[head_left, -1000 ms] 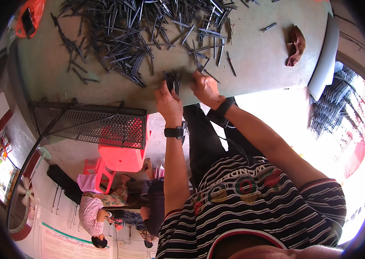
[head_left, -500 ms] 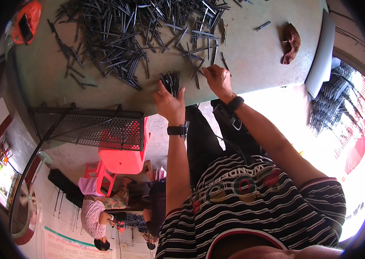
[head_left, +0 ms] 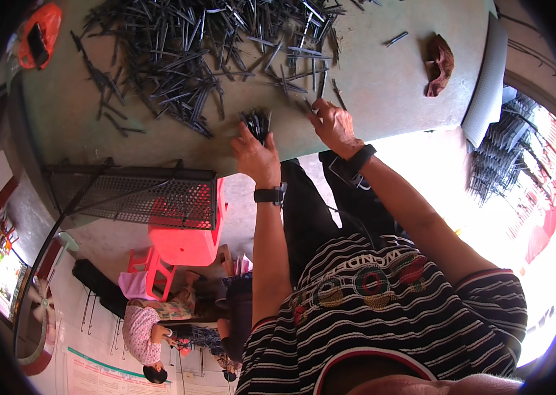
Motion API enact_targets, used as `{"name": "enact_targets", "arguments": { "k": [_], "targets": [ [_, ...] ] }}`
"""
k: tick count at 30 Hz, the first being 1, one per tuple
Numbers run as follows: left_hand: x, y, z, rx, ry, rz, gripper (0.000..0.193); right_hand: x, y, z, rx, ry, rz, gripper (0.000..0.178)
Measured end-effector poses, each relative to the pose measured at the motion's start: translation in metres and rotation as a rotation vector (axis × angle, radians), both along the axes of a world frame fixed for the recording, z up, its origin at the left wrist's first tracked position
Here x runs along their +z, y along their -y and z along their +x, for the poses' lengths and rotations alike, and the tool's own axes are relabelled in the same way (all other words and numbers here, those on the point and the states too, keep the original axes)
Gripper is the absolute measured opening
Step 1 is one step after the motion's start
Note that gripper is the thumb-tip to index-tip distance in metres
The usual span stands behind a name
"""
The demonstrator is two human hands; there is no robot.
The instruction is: The person inserts black bristles into a broom head, then moves the finished broom to a stack. They handle a roll of gray material and a metal mesh frame, placing them on a table. The person continues inserting bristles into the broom head.
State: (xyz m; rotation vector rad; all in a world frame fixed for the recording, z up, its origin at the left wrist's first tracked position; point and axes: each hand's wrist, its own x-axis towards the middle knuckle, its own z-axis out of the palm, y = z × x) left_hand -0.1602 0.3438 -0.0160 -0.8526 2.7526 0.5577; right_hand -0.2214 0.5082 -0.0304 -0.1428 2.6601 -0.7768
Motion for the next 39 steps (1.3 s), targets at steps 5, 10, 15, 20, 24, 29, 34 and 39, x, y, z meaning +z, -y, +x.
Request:
{"name": "enact_targets", "arguments": {
  "k": [5, 10, 15, 20, 24, 29, 34, 39],
  "targets": [
    [-0.002, 0.000, 0.001, -0.020, -0.029, 0.006, 0.064, -0.010, 0.009, 0.017, 0.099, 0.035, 0.029, 0.023],
    [0.001, 0.000, 0.001, -0.010, -0.022, 0.061, 0.062, -0.013, 0.039, 0.028, 0.143, 0.039, -0.151, 0.018],
    [-0.002, -0.003, 0.004, 0.072, -0.053, 0.092, 0.069, -0.003, 0.043, 0.028, 0.201, -0.077, -0.234, 0.010],
    [0.013, -0.009, -0.006, 0.081, 0.031, 0.082, 0.081, 0.003, 0.023, -0.013, 0.297, -0.256, -0.109, 0.020],
    [0.008, -0.011, -0.009, 0.074, 0.100, 0.053, 0.082, -0.009, 0.024, -0.038, 0.588, -0.308, -0.053, 0.020],
    [0.008, -0.010, -0.009, 0.064, 0.083, 0.062, 0.080, -0.016, 0.019, -0.046, 0.713, -0.396, -0.092, 0.019],
    [0.008, -0.009, -0.007, 0.064, 0.078, 0.050, 0.079, 0.009, 0.028, -0.049, 0.176, -0.111, -0.211, 0.016],
    [0.007, -0.010, -0.010, 0.056, 0.088, 0.031, 0.078, -0.011, 0.038, -0.065, 0.149, -0.181, -0.195, 0.024]
  ]
}}
